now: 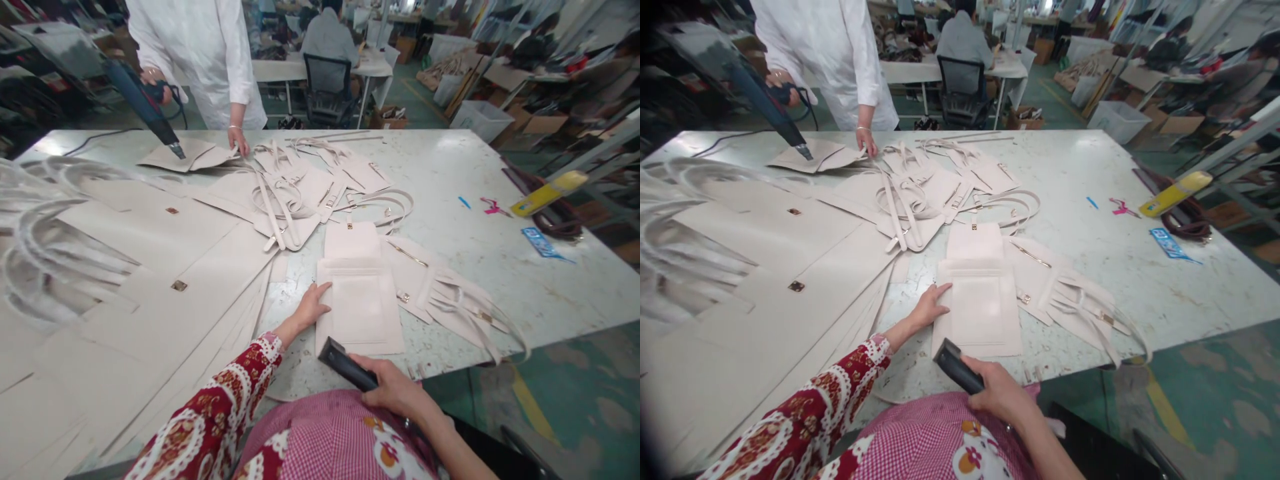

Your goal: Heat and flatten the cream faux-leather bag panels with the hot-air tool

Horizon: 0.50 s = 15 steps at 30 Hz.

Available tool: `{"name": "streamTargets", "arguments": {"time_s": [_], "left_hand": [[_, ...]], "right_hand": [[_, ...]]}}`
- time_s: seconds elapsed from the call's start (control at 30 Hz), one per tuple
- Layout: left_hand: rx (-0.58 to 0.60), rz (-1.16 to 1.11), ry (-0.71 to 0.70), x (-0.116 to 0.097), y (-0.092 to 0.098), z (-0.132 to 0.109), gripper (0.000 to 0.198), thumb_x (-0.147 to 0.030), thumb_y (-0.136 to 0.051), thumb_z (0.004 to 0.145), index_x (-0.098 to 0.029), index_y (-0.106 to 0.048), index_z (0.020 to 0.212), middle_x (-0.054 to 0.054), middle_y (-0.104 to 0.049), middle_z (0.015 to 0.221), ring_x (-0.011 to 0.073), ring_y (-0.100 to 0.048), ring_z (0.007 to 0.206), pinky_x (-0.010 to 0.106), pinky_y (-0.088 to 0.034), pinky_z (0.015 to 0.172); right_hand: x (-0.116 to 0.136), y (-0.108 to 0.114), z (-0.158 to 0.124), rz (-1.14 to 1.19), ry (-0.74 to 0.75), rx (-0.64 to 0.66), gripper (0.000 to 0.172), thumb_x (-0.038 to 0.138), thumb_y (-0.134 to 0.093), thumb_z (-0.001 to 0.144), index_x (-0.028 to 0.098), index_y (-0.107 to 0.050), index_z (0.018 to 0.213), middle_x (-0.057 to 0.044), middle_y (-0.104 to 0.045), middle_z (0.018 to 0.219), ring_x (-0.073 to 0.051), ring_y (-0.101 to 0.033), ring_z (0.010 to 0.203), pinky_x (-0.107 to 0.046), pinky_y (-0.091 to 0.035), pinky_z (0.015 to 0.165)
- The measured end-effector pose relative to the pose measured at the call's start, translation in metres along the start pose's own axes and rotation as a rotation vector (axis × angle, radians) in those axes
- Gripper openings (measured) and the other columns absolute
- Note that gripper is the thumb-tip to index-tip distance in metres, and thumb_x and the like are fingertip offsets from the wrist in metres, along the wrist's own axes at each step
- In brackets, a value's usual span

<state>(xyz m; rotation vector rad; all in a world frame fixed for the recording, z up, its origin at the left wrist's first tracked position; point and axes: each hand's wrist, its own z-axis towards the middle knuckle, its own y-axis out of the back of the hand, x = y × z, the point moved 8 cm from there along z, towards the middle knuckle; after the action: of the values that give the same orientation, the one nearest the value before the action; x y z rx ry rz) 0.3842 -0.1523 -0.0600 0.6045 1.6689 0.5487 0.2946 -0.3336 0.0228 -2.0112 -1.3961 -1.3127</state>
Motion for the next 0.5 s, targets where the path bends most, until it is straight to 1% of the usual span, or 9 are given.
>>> {"name": "streamTargets", "arguments": {"time_s": [0.1, 0.2, 0.27, 0.33, 0.37, 0.43, 0.5], "left_hand": [[-0.003, 0.001, -0.007, 0.0, 0.0, 0.001, 0.069, -0.016, -0.067, 0.061, -0.021, -0.044, 0.126, 0.004, -0.042, 0.093, 0.0204, -0.046, 0.093, 0.033, -0.037, 0.089], [-0.002, 0.004, -0.019, 0.0, 0.0, 0.003, 0.069, -0.016, -0.066, 0.061, -0.02, -0.044, 0.127, 0.003, -0.042, 0.089, 0.0205, -0.046, 0.09, 0.033, -0.037, 0.088], [-0.002, 0.006, -0.026, 0.001, 0.0, 0.005, 0.069, -0.016, -0.065, 0.062, -0.02, -0.044, 0.127, 0.003, -0.042, 0.088, 0.0202, -0.047, 0.089, 0.033, -0.038, 0.087], [-0.005, 0.014, -0.025, 0.002, 0.0, 0.006, 0.068, -0.016, -0.065, 0.062, -0.021, -0.043, 0.127, 0.003, -0.042, 0.088, 0.0199, -0.048, 0.089, 0.033, -0.038, 0.087], [-0.008, 0.019, -0.022, 0.003, 0.0, 0.006, 0.068, -0.017, -0.065, 0.062, -0.022, -0.043, 0.127, 0.003, -0.042, 0.088, 0.0197, -0.048, 0.089, 0.033, -0.038, 0.087], [-0.011, 0.028, -0.019, 0.003, -0.001, 0.005, 0.068, -0.017, -0.065, 0.062, -0.023, -0.043, 0.127, 0.002, -0.042, 0.089, 0.0196, -0.048, 0.089, 0.033, -0.038, 0.087], [-0.01, 0.022, -0.016, 0.0, -0.004, 0.003, 0.069, -0.016, -0.065, 0.062, -0.022, -0.043, 0.127, 0.003, -0.041, 0.09, 0.02, -0.047, 0.091, 0.033, -0.038, 0.087]], "right_hand": [[0.0, -0.002, 0.006, 0.016, -0.011, -0.027, 0.064, 0.012, -0.056, 0.056, 0.023, -0.053, 0.119, 0.003, -0.066, 0.09, -0.015, -0.055, 0.068, -0.021, -0.04, 0.061], [0.006, -0.007, 0.018, 0.028, 0.001, -0.078, 0.067, 0.013, -0.059, 0.053, 0.023, -0.054, 0.119, 0.002, -0.066, 0.096, -0.018, -0.057, 0.077, -0.022, -0.042, 0.066], [0.006, -0.004, 0.015, 0.038, 0.004, -0.115, 0.067, 0.014, -0.059, 0.054, 0.024, -0.053, 0.12, 0.001, -0.065, 0.1, -0.019, -0.057, 0.083, -0.024, -0.043, 0.071], [-0.004, 0.005, -0.003, 0.076, -0.011, -0.162, 0.068, 0.015, -0.056, 0.057, 0.024, -0.049, 0.124, 0.0, -0.065, 0.102, -0.02, -0.057, 0.085, -0.026, -0.044, 0.072], [-0.014, 0.011, -0.016, 0.121, -0.037, -0.196, 0.069, 0.016, -0.054, 0.059, 0.024, -0.046, 0.126, 0.0, -0.065, 0.102, -0.02, -0.058, 0.084, -0.027, -0.045, 0.07], [-0.041, 0.026, -0.045, 0.261, -0.118, -0.297, 0.069, 0.019, -0.053, 0.062, 0.021, -0.041, 0.13, -0.002, -0.066, 0.099, -0.021, -0.059, 0.083, -0.028, -0.048, 0.066], [-0.07, 0.04, -0.071, 0.365, -0.184, -0.438, 0.068, 0.026, -0.057, 0.062, 0.017, -0.045, 0.128, -0.004, -0.066, 0.097, -0.023, -0.06, 0.085, -0.031, -0.049, 0.069]]}}
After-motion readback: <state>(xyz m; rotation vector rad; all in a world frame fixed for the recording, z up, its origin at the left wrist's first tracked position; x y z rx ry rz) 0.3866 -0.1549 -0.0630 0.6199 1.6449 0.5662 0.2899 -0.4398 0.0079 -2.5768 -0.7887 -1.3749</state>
